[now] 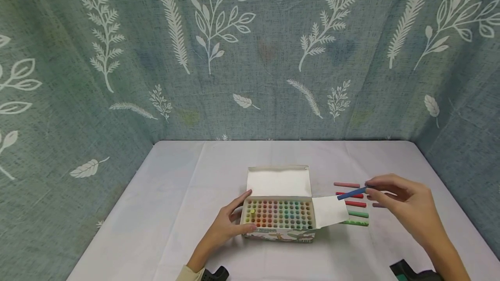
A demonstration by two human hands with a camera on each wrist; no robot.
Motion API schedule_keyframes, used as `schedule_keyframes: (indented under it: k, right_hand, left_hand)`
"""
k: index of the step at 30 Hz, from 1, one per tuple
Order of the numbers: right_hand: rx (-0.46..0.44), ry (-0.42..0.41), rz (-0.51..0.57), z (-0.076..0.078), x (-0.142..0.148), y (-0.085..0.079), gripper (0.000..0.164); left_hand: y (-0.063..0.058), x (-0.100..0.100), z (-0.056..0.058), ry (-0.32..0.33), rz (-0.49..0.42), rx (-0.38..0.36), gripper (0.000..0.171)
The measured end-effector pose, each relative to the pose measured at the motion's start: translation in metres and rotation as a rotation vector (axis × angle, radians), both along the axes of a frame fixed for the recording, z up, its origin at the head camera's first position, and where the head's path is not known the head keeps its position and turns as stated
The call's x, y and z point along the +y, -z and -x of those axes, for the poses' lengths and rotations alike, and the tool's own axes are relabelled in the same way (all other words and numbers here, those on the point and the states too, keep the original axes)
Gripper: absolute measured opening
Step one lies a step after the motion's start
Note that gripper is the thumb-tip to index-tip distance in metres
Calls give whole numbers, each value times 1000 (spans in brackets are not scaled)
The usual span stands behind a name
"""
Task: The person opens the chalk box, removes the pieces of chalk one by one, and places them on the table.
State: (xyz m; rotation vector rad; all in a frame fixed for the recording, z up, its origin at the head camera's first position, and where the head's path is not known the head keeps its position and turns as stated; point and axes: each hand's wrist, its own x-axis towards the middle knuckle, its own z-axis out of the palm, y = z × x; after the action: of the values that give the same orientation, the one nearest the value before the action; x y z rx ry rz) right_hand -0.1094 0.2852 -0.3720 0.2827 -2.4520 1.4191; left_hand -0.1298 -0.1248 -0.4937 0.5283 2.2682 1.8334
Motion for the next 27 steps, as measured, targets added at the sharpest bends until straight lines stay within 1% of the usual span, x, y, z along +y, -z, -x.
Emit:
schedule_keyframes:
  k: [4,7,9,13,16,20,23,27]
  right_hand:
    - [-14,20,11,0,8,8,21]
    - [-4,28,1,0,14,14,22]
    - [-3,50,-18,0,18,18,22]
    - [-45,105,-37,-1,27,26,23]
    - [-110,134,-21,-2,34,32,25]
    - [-177,137,26,-2,42,40,24]
    - [-174,121,60,-1,48,47,22]
    - [-147,95,96,0,56,55,19]
  left_hand:
    - [-1,0,-1,-7,3,-8,84]
    - [-2,0,-1,-6,2,-8,84]
    - [-2,0,-1,-6,1,-8,84]
    - [-1,0,0,-9,1,-11,84]
    - [-1,0,0,-9,1,-4,84]
    - [-1,0,0,-10,1,1,84]
    - [-2,1,-1,-11,3,1,84]
    - [-1,0,-1,-12,7,3,84]
